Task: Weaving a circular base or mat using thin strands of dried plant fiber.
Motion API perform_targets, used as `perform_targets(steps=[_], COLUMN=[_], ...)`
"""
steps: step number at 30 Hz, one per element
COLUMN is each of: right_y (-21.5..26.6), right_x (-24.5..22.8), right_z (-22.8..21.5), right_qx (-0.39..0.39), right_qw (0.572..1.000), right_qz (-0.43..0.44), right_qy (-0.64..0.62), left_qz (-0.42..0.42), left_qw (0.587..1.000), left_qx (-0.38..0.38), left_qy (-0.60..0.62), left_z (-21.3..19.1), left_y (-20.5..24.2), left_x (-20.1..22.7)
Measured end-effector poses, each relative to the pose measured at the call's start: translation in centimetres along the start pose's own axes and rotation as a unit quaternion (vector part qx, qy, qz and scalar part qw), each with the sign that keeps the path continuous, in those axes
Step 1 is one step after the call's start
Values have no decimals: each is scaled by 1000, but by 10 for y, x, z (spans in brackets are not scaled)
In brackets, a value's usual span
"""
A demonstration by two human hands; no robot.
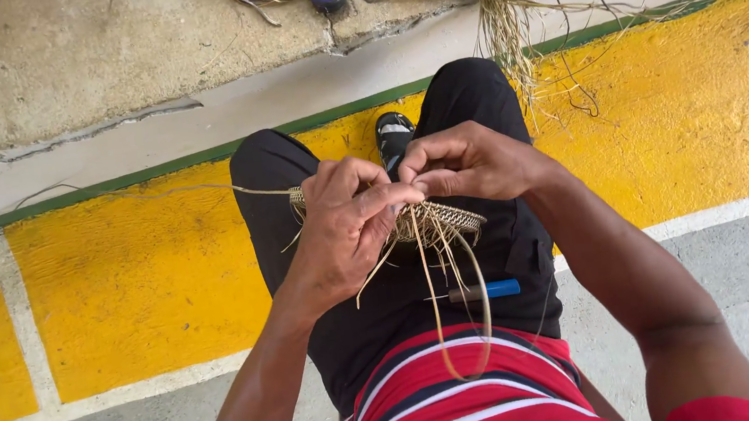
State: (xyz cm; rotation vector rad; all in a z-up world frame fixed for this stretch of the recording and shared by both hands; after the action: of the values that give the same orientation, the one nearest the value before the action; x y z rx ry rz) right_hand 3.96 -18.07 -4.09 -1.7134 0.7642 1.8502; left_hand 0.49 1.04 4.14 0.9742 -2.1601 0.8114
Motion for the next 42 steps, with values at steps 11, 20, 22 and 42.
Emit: perform_targets(steps=[11, 20, 22, 42], right_y=[-8, -7, -23, 40], right_x=[-6, -53, -77, -152], right_z=[-37, 1, -13, -20], right_qx=[233, 316, 342, 340], right_qw=[960, 920, 912, 894], right_qz=[-97, -141, -146, -289], right_qy=[-121, 182, 173, -42], left_qz=[15, 12, 18, -10], left_qw=[1000, 1000, 1000, 996], left_qx=[3, 6, -4, -88], left_qy=[13, 1, -4, 24], left_z=[0, 6, 8, -5], left_y=[-16, -15, -12, -14], left_x=[-8, 2, 9, -16])
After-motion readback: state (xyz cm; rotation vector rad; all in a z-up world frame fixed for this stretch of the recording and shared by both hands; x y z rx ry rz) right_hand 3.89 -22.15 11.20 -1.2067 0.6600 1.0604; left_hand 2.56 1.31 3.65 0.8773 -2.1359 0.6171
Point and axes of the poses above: each hand's wrist, its own y-axis away from the middle knuckle, its own z-axis out of the palm, x = y × z, the point moved 5 cm from there along -y, towards the middle knuckle, and after that the axes turned 3 degrees about -x, right-handed, at the moved point
